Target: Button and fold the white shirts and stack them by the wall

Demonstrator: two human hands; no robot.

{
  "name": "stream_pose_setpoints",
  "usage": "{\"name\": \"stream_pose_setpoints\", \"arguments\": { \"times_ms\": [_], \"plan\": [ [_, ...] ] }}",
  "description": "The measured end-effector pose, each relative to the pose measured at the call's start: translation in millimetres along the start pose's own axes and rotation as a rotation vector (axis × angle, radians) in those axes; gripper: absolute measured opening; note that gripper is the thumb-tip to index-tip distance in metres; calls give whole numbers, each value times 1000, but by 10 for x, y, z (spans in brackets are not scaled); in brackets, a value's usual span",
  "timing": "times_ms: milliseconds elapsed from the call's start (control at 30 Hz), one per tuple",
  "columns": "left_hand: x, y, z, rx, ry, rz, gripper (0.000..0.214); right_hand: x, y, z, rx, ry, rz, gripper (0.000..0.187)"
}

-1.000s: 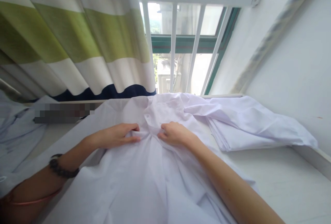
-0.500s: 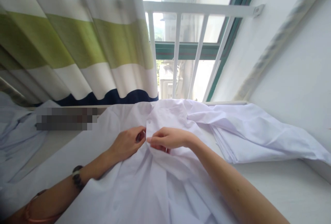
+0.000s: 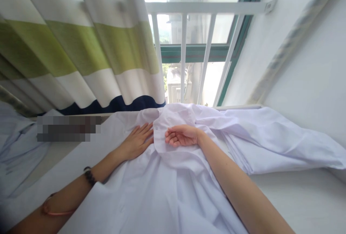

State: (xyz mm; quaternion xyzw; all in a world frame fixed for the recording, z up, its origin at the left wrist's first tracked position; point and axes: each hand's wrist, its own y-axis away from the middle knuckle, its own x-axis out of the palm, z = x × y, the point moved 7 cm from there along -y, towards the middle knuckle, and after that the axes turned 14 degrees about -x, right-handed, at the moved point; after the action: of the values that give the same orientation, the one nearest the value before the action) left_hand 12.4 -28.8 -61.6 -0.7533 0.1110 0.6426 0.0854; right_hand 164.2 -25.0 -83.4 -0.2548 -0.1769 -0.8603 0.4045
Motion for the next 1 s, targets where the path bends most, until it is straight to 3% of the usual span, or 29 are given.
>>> {"name": "stream_pose_setpoints", "arguments": {
  "times_ms": [267,367,467,633,733,833,1000],
  "plan": [
    [-8,-80,11,17,53,-88,50,-22,22,142,-263,25,-164,12],
    [-149,-31,-24,33,156,-212,39,49,40,135,-321,122,-158,14],
    [-307,36,-55,15,284,-318,24,119,30,87,-237,279,-126,23],
    [-258,85,-98,-43,353,-135,39,261,77,66,-49,645,-14,42],
    [-229,165,-108,-31,331,-93,47,334,111,15,80,850,90,36],
    [-203,257,-116,7,296,-70,43,374,94,-10,103,982,156,22],
    [-158,293,-113,46,280,-54,35,359,77,12,105,1081,109,23]
  ]
}}
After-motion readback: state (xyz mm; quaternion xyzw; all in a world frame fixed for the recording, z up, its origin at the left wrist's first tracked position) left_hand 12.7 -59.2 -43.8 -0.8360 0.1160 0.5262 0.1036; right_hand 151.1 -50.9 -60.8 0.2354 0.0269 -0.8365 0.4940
